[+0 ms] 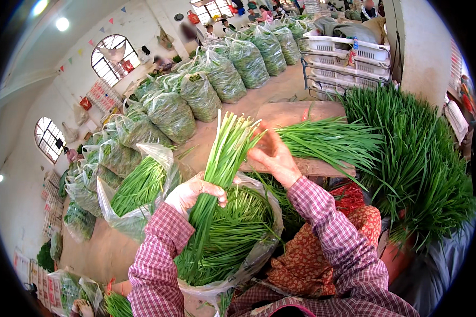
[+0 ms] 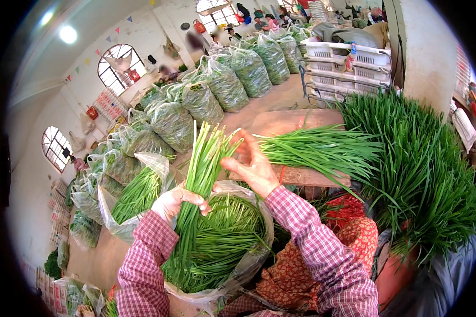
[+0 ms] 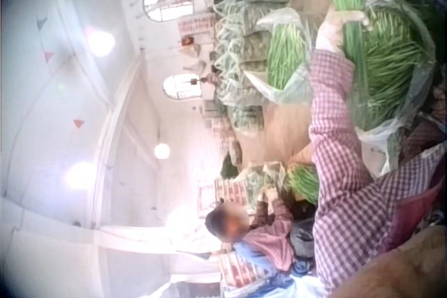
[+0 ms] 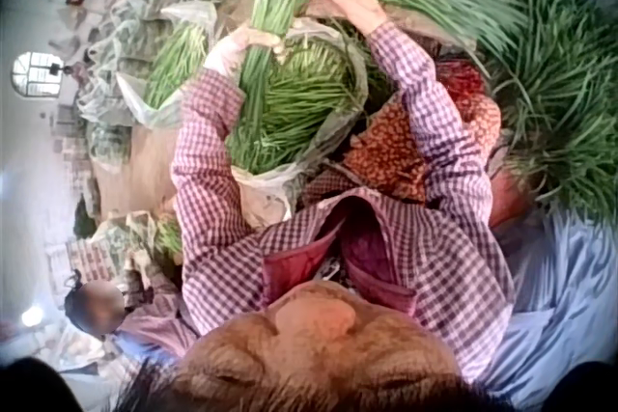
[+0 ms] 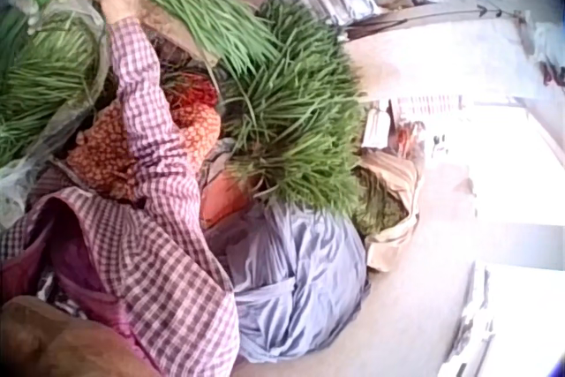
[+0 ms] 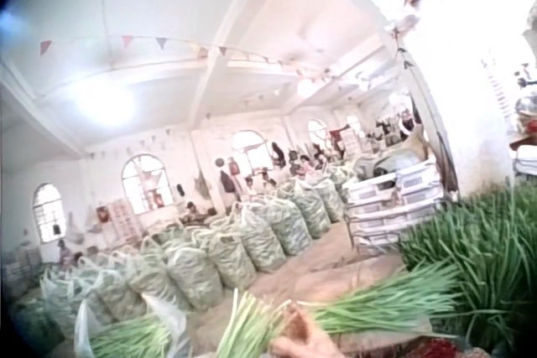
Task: The person sorts leeks from a pile by hand, forms a bunch, and secures it with a red tie.
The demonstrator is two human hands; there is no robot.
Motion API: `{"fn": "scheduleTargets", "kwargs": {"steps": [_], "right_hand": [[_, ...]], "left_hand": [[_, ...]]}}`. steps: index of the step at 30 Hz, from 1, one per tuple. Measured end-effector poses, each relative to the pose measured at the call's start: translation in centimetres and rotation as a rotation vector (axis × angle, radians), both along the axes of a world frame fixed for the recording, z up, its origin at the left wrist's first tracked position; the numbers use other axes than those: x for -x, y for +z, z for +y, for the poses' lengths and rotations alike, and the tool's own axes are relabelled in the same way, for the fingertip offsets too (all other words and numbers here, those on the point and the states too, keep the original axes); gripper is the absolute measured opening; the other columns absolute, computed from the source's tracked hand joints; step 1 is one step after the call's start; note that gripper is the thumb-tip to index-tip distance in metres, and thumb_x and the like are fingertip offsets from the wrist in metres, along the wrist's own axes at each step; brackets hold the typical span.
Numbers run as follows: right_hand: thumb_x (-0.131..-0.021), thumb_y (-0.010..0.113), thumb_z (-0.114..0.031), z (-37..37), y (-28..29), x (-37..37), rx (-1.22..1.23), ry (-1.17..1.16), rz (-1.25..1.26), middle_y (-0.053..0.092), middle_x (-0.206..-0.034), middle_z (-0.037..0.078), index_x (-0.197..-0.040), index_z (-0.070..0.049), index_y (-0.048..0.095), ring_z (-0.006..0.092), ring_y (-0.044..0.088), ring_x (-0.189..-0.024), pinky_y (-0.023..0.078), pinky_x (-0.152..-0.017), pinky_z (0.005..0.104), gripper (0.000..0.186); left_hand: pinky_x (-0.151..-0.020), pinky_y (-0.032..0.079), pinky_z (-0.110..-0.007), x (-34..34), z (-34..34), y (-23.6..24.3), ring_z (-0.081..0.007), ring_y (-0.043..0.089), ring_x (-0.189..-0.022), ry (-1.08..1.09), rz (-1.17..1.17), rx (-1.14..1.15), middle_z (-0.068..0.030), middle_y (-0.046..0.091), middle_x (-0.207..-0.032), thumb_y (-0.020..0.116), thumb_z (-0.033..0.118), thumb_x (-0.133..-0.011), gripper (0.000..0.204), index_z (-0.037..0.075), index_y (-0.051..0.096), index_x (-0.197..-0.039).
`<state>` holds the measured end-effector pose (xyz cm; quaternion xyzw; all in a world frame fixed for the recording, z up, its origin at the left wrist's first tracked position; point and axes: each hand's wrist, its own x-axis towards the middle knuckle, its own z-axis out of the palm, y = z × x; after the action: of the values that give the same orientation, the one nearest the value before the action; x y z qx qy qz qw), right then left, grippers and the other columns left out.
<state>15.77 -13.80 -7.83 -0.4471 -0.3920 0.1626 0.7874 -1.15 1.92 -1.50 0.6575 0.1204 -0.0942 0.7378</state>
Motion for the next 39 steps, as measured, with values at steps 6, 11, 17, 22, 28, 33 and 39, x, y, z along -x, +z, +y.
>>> {"fn": "scheduleTargets", "kwargs": {"steps": [6, 11, 17, 22, 28, 33, 39], "right_hand": [[-0.078, 0.074, -0.03, -2.1, 3.6, 3.1, 0.238, -0.506, -0.195, 0.065, -0.078, 0.005, -0.1, -0.002, 0.06, 0.0125, 0.06, -0.064, 0.049, -0.061, 0.0298, 0.038], [-0.079, 0.071, -0.029, -0.8, 3.7, 2.9, 0.347, -0.607, -0.328, 0.062, -0.059, 0.007, -0.08, -0.003, 0.063, 0.0205, 0.061, -0.054, 0.047, -0.054, 0.0323, 0.027], [-0.083, 0.066, -0.016, -1.3, 2.9, 0.4, 0.139, -0.594, -0.143, 0.058, -0.057, 0.002, -0.076, -0.003, 0.06, 0.0102, 0.052, -0.05, 0.043, -0.048, 0.0271, 0.016], [-0.094, 0.052, -0.019, -8.2, 1.9, -6.0, 0.095, -0.757, -0.07, 0.062, -0.076, 0.002, -0.084, -0.009, 0.054, 0.0094, 0.059, -0.064, 0.045, -0.055, 0.0234, 0.014], [-0.095, 0.052, -0.023, -13.9, -1.7, -9.6, 0.694, -0.89, -0.484, 0.066, -0.076, 0.008, -0.093, -0.007, 0.052, 0.0173, 0.066, -0.067, 0.053, -0.055, 0.0297, 0.016], [-0.079, 0.071, -0.042, -7.9, -2.0, -2.1, 0.846, -0.299, -0.812, 0.061, -0.116, 0.019, -0.132, -0.004, 0.044, 0.0302, 0.061, -0.106, 0.049, -0.09, 0.0411, 0.071], [-0.078, 0.075, -0.027, -0.2, -0.4, -0.4, 0.097, 0.259, -0.064, 0.041, -0.141, 0.016, -0.15, -0.015, 0.01, 0.0305, 0.047, -0.124, 0.04, -0.102, 0.0422, 0.098]], "left_hand": [[-0.065, 0.05, -0.033, 0.2, -0.7, -0.3, -0.0214, 0.06, -0.067, 0.119, -0.035, 0.034, -0.0103, 0.062, -0.075, 0.067, 0.001, -0.074, 0.042, -0.003, 0.057, -0.114], [-0.064, 0.049, -0.031, -0.3, -1.5, -1.1, -0.0202, 0.061, -0.067, 0.086, -0.021, -0.112, -0.0097, 0.062, -0.075, 0.068, 0.002, -0.075, 0.044, -0.003, 0.057, -0.118], [-0.064, 0.048, -0.031, 1.2, -1.1, -1.3, -0.0196, 0.059, -0.065, 0.11, -0.032, -0.107, -0.01, 0.062, -0.077, 0.066, 0.002, -0.074, 0.044, -0.003, 0.057, -0.117], [-0.067, 0.048, -0.036, 3.6, 2.8, -2.9, -0.02, 0.055, -0.062, 0.166, -0.069, -0.065, -0.0092, 0.06, -0.074, 0.066, 0.01, -0.071, 0.052, -0.001, 0.055, -0.121], [-0.074, 0.049, -0.04, 4.7, 4.3, -3.9, -0.0226, 0.055, -0.06, 0.218, -0.13, -0.013, -0.0085, 0.058, -0.07, 0.066, 0.018, -0.068, 0.061, -0.001, 0.053, -0.124], [-0.075, 0.049, -0.04, 3.7, 3.1, -3.8, -0.0228, 0.056, -0.06, 0.111, -0.09, 0.0, -0.009, 0.058, -0.07, 0.067, 0.017, -0.065, 0.065, -0.002, 0.053, -0.125], [-0.065, 0.05, -0.036, 0.6, -1.9, -2.9, -0.0208, 0.058, -0.063, -0.021, -0.087, 0.095, -0.0095, 0.061, -0.074, 0.069, 0.013, -0.066, 0.058, -0.002, 0.055, -0.12]]}}
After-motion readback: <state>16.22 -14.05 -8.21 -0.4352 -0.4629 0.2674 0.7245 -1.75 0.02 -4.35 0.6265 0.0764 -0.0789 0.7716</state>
